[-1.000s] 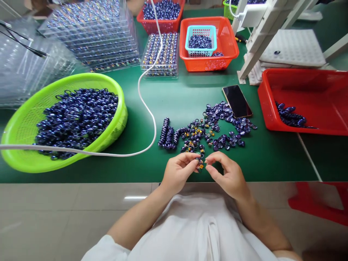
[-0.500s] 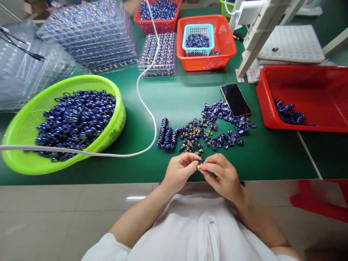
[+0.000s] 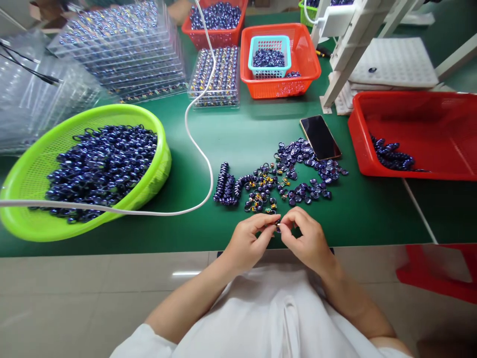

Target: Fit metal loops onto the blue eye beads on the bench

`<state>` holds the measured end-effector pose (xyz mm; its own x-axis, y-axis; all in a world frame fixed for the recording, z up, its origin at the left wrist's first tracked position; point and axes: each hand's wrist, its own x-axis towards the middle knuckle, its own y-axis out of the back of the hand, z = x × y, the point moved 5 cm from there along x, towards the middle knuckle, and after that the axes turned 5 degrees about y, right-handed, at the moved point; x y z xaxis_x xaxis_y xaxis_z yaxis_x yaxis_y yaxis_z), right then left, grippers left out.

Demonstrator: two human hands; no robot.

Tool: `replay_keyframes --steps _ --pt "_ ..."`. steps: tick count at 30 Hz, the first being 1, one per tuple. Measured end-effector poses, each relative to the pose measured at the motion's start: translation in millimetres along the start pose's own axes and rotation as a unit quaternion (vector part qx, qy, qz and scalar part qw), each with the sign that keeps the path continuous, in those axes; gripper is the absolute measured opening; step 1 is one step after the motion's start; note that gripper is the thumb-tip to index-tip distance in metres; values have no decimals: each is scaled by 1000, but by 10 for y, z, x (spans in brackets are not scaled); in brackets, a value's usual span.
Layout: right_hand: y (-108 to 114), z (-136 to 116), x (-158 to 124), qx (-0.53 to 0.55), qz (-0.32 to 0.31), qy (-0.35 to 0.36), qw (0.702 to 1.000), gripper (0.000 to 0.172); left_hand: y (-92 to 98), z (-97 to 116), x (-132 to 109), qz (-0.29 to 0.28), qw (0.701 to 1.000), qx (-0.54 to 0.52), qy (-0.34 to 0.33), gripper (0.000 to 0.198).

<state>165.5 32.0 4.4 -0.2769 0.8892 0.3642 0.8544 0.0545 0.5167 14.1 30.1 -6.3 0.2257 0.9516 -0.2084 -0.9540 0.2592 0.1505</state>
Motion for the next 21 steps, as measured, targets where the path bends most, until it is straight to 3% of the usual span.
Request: replay_keyframes --steps 4,10,16,21 --pt "4 56 6 37 -31 -67 997 12 8 52 5 1 1000 21 -21 25" --pt "-2 55 7 54 -27 -95 994 12 12 -21 28 11 999 -15 42 22" --pt "6 28 -19 65 -15 -61 996 2 -9 -95 65 -10 984 -133 120 21" --pt "32 -21 -80 68 -12 24 997 19 9 -144 112 15 966 -213 143 18"
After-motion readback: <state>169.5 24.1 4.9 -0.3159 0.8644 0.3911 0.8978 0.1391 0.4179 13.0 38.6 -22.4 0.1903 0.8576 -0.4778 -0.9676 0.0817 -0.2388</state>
